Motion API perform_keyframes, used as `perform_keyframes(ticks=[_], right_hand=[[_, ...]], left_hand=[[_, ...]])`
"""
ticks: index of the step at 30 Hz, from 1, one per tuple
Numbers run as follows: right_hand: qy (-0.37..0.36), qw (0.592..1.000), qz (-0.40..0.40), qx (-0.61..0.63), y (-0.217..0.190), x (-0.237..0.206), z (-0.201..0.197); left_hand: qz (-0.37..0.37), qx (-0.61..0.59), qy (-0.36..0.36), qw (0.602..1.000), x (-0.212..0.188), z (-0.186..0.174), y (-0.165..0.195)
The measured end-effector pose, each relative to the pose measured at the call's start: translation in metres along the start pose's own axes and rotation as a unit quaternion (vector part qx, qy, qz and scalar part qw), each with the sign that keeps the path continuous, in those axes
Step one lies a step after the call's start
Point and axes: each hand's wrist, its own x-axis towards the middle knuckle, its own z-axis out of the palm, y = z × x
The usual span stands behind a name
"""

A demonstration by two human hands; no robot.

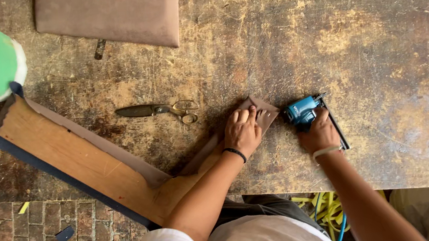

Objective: The person covers a large letter-shaped wooden sign with brown fabric. They fold the fabric over the edges of the letter, staple it in place with a pneumatic nail gun, press and smooth the fabric along the arms, and finally carry the covered letter across the workshop.

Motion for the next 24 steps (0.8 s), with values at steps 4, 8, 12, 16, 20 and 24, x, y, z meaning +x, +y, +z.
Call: perform_keyframes(ticks=[4, 8, 12, 16, 20, 24], right_hand=[[-0.02, 0.986, -0.037, 0.161, -0.02, -0.012, -0.037], [-0.114, 0.986, -0.01, 0.117, -0.061, -0.022, -0.083], [-0.264, 0.959, -0.062, 0.077, -0.132, -0.01, -0.103], [-0.266, 0.96, -0.082, -0.008, -0.173, -0.008, -0.105], [-0.287, 0.955, -0.072, -0.033, -0.183, -0.009, -0.106], [-0.293, 0.953, -0.068, -0.045, -0.181, -0.01, -0.104]], left_hand=[[-0.004, 0.001, -0.014, 1.0, 0.0, -0.004, 0.003], [-0.005, -0.023, -0.008, 1.0, 0.0, -0.008, 0.005], [-0.009, -0.048, 0.015, 0.999, -0.002, -0.009, 0.005], [-0.004, -0.054, 0.035, 0.998, -0.005, -0.006, 0.004], [0.009, -0.038, 0.071, 0.997, -0.005, -0.004, 0.002], [-0.011, -0.083, 0.071, 0.994, -0.007, -0.002, 0.0]])
